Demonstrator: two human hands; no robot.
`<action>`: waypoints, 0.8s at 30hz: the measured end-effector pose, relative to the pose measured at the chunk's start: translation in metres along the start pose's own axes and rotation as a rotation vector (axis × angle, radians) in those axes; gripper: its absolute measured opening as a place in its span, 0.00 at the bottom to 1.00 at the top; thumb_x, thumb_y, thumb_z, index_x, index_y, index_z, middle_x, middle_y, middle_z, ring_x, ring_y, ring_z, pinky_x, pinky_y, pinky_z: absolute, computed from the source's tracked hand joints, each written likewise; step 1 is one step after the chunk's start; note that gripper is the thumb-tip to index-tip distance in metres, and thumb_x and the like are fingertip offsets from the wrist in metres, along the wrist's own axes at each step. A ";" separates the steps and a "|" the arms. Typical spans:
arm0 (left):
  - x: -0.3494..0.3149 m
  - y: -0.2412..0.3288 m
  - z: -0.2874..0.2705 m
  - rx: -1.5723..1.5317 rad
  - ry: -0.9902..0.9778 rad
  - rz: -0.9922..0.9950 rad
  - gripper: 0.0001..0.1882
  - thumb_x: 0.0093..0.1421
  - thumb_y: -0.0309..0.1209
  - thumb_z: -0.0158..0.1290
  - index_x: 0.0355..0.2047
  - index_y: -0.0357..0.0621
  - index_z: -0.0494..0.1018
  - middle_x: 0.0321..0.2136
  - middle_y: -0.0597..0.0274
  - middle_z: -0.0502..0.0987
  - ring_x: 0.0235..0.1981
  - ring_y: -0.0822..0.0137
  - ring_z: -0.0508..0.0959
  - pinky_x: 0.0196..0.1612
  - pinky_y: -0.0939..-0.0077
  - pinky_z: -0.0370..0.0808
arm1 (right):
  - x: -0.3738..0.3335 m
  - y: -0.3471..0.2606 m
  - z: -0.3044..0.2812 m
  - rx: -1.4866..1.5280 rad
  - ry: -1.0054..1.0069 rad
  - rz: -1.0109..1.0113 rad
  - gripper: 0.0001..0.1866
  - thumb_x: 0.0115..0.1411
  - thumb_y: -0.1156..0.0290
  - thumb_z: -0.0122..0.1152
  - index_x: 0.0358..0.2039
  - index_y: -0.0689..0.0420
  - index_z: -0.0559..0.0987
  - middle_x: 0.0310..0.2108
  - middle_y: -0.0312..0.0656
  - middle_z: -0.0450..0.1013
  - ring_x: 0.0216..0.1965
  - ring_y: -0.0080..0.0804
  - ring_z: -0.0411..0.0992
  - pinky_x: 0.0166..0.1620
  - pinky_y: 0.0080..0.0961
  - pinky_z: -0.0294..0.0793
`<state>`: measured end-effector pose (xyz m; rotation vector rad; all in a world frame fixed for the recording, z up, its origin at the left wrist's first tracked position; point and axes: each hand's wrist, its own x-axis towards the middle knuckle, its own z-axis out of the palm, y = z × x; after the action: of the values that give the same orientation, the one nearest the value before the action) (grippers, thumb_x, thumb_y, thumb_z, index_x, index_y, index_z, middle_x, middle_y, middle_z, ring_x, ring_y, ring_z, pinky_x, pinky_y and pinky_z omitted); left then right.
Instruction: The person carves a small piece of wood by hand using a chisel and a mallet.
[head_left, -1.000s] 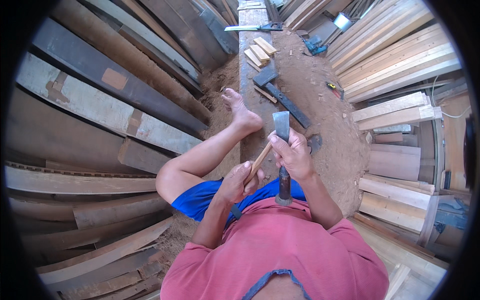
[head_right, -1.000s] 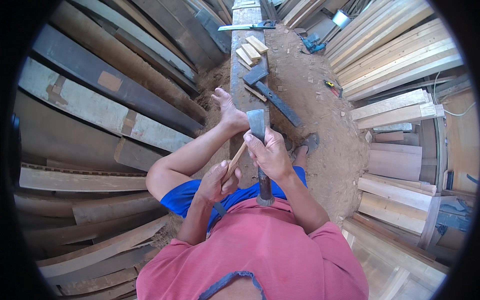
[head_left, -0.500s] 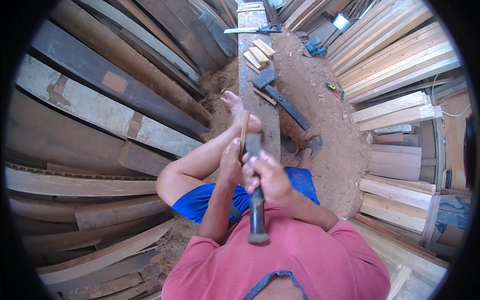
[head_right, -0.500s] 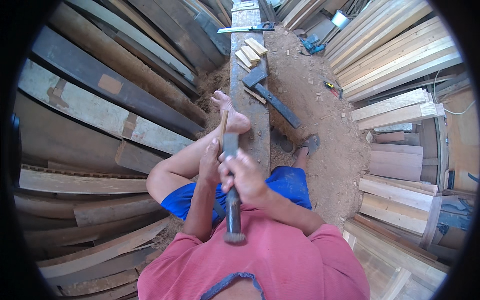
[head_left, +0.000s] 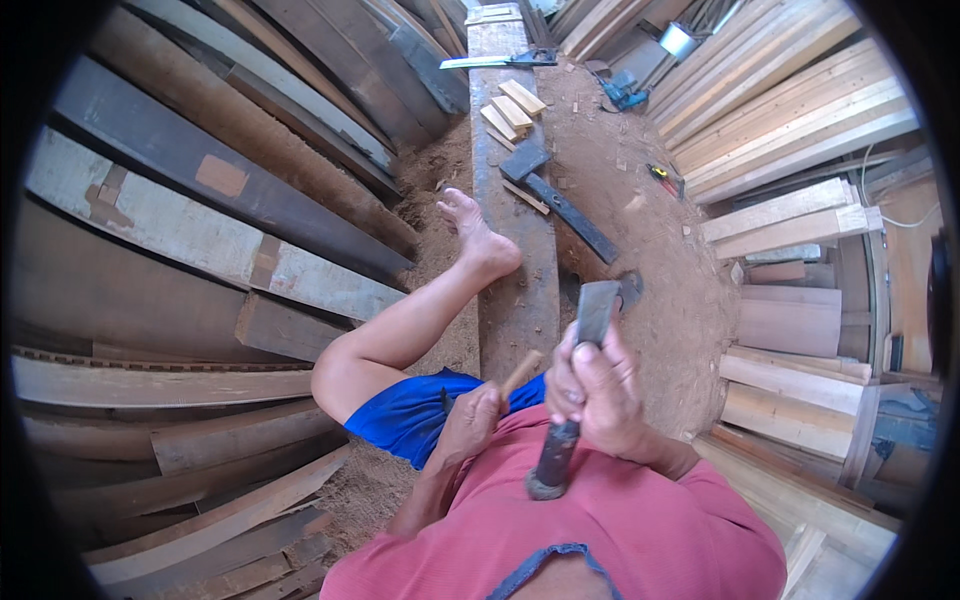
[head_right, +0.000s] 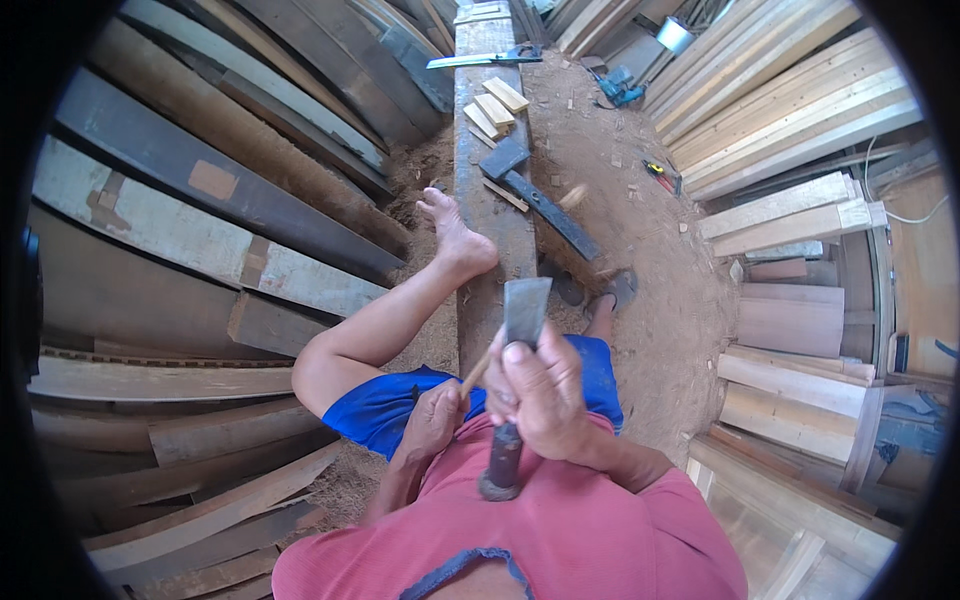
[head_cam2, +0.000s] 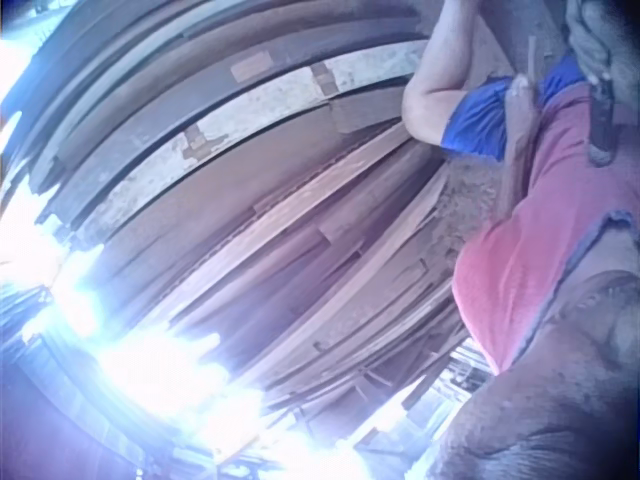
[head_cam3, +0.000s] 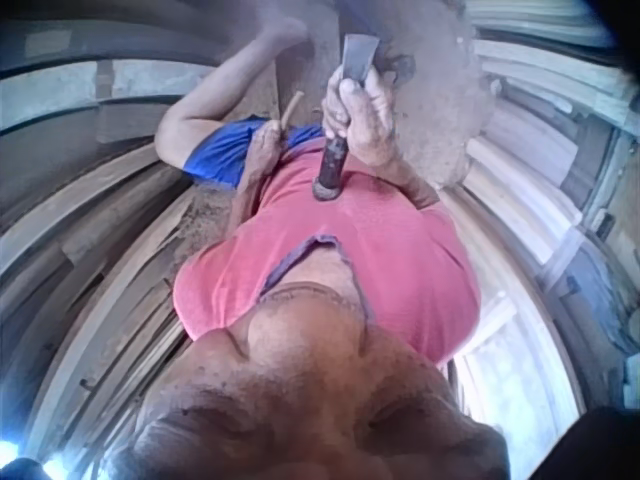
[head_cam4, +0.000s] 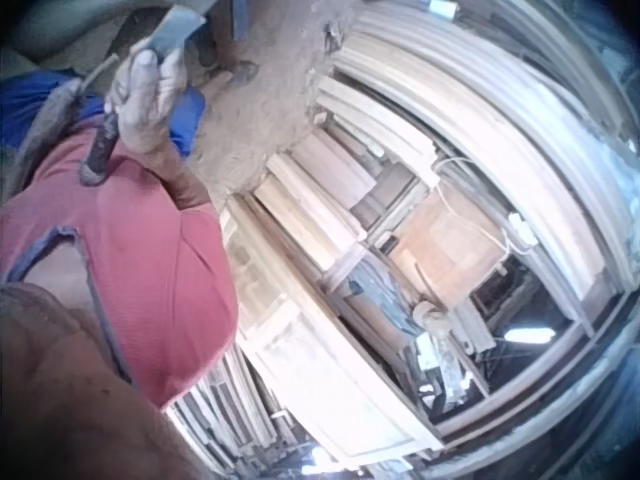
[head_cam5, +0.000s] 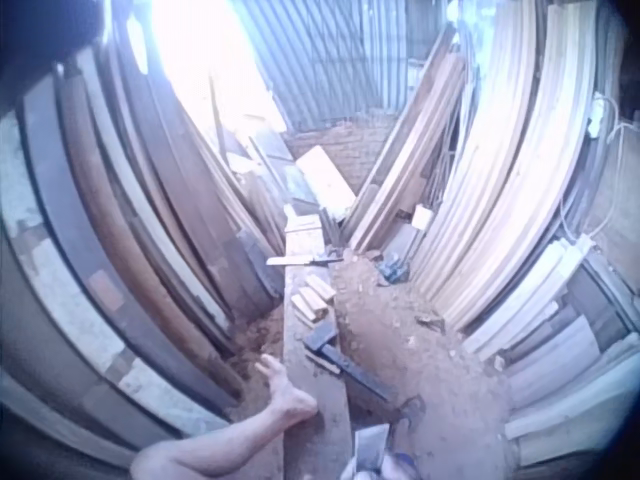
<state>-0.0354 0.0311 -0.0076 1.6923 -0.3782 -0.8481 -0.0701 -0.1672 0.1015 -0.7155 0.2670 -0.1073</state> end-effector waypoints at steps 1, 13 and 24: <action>-0.004 -0.014 -0.003 -0.097 0.089 -0.199 0.21 0.71 0.42 0.37 0.27 0.42 0.70 0.16 0.67 0.65 0.17 0.74 0.64 0.23 0.77 0.63 | 0.005 -0.006 -0.005 -0.112 0.038 -0.016 0.08 0.69 0.65 0.44 0.39 0.57 0.65 0.19 0.32 0.60 0.15 0.15 0.58 0.19 0.19 0.65; 0.052 0.020 -0.013 -0.149 -0.048 0.169 0.13 0.70 0.38 0.43 0.39 0.42 0.71 0.23 0.72 0.69 0.23 0.81 0.66 0.27 0.86 0.64 | 0.064 0.018 -0.052 -0.731 0.059 0.004 0.10 0.65 0.63 0.56 0.33 0.56 0.71 0.19 0.29 0.66 0.20 0.11 0.63 0.19 0.15 0.63; 0.085 0.021 -0.003 -0.824 -0.047 -0.073 0.17 0.71 0.47 0.39 0.36 0.47 0.66 0.17 0.70 0.63 0.16 0.77 0.60 0.21 0.83 0.58 | 0.061 0.041 -0.038 0.001 0.178 0.034 0.10 0.69 0.66 0.42 0.46 0.56 0.66 0.28 0.35 0.68 0.19 0.17 0.63 0.23 0.20 0.70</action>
<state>0.0291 -0.0275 -0.0162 0.9234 0.0203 -0.9286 -0.0217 -0.1720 0.0340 -0.7013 0.4495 -0.1388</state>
